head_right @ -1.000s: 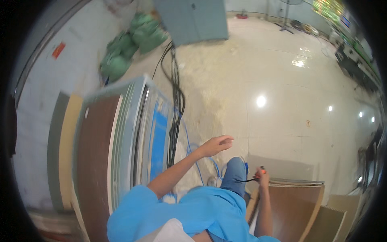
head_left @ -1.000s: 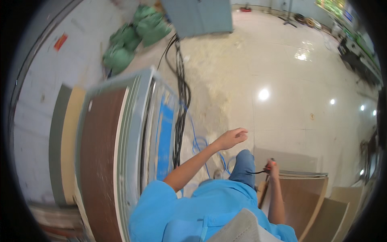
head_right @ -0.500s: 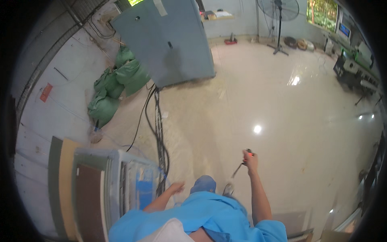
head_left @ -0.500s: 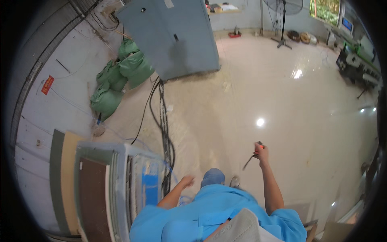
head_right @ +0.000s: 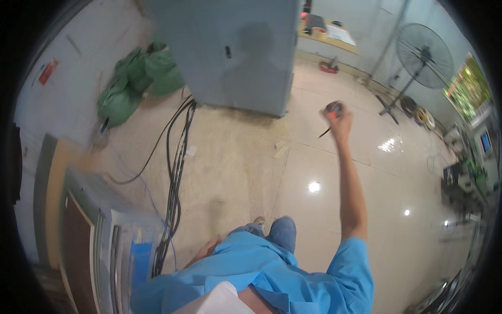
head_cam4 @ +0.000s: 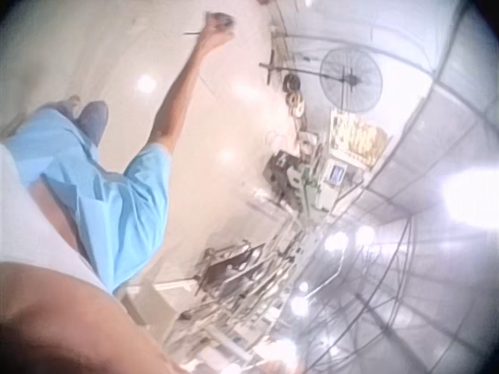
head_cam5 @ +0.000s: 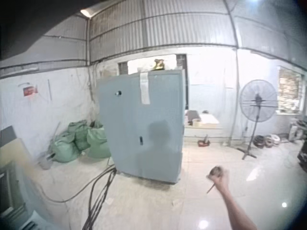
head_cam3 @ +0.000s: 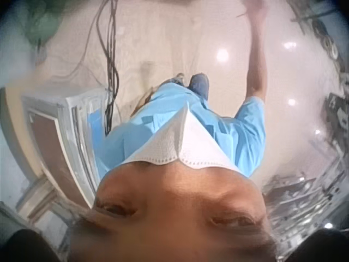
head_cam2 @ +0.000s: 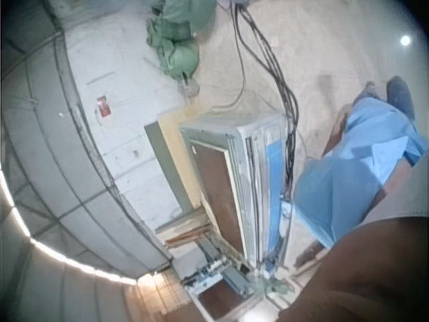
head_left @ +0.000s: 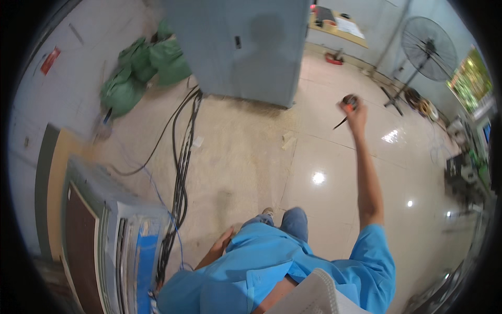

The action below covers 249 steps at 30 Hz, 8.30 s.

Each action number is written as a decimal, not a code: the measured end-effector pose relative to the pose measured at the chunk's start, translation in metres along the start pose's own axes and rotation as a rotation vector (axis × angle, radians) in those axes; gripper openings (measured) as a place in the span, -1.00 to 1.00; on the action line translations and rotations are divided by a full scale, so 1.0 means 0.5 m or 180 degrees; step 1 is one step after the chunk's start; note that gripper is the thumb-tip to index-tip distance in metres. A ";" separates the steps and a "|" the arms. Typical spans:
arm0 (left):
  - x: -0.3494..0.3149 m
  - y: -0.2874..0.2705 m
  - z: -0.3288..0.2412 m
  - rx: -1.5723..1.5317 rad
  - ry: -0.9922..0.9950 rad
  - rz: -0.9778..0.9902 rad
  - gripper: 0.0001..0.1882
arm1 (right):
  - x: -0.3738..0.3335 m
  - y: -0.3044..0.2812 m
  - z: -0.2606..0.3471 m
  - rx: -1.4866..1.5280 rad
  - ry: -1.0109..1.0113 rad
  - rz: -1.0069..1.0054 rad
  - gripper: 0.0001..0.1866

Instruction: The person measures a curved wooden panel with a tape measure, then uses a computer mouse at a control station, and later cleans the panel with a blue air gun. The person handles the tape measure, mouse, and air gun while working on the panel.

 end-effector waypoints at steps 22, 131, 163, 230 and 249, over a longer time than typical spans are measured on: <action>0.128 0.726 0.104 -0.3987 -0.0289 -0.2523 -0.51 | 0.673 0.794 -0.626 -0.0386 -0.0174 0.1047 -0.58; -0.925 -1.478 -0.001 0.0540 0.2669 -0.5203 -0.51 | -1.247 1.120 2.090 0.2797 0.1488 0.6144 -0.48; -0.882 -1.841 -0.211 0.0904 0.1472 -0.5906 -0.37 | -1.312 1.696 2.678 0.2294 0.0951 0.6771 -0.45; -1.128 -2.254 0.449 -0.0997 0.0993 -0.6324 -0.52 | -1.676 1.715 3.348 0.1160 -0.2922 0.2559 -0.19; -1.137 -2.247 0.419 -0.0843 0.0694 -0.6238 -0.47 | -1.757 1.606 3.381 0.1154 -0.3875 0.3849 -0.25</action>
Point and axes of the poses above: each hand's wrist, its own x-axis towards the middle knuckle, its own y-axis out of the palm, z = x × y, the point moved 5 cm from there along x, towards the middle knuckle, and after that the axes turned 2 degrees about -y, right-handed, at the moved point
